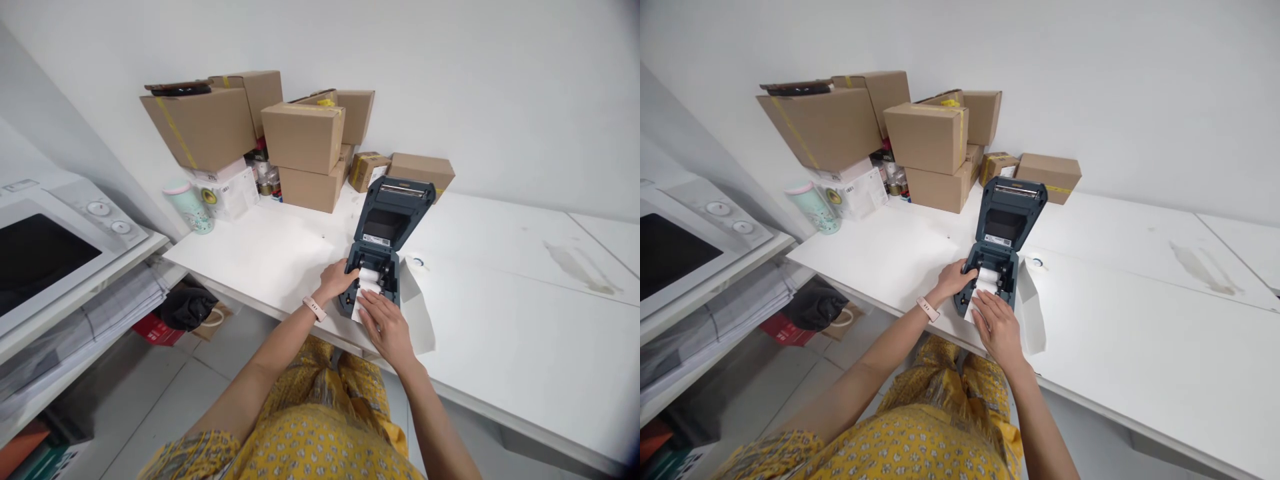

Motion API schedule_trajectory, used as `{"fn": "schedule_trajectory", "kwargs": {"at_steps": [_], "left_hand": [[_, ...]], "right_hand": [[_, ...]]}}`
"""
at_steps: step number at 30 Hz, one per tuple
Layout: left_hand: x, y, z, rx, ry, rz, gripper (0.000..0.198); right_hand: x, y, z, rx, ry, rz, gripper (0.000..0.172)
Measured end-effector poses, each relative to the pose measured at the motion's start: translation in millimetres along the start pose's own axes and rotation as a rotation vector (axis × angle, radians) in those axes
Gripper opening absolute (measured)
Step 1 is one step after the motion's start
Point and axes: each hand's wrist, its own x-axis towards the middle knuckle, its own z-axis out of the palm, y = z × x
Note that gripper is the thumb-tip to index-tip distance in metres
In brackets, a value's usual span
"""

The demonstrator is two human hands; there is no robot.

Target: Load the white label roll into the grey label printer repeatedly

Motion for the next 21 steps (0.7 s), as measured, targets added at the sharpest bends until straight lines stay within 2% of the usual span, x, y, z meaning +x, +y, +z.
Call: {"fn": "schedule_trajectory", "kwargs": {"at_steps": [13, 15, 18, 19, 21], "left_hand": [[-1, 1, 1.7, -0.004, 0.004, -0.01, 0.04], [-8, 1, 3.9, -0.049, 0.024, -0.023, 0.048], [-26, -2, 11.5, -0.214, 0.063, -0.009, 0.073], [-34, -4, 14.6, -0.293, 0.054, 0.011, 0.081], [-48, -9, 19.9, -0.458, 0.014, 0.038, 0.088]], "right_hand": [[-7, 3, -5, 0.062, -0.044, 0.023, 0.033], [-9, 0, -6, 0.075, -0.048, 0.034, 0.033], [-7, -1, -16, 0.175, -0.062, 0.069, 0.029], [-2, 1, -23, 0.225, -0.041, 0.098, 0.026], [16, 10, -42, 0.278, 0.096, 0.186, 0.024]]}}
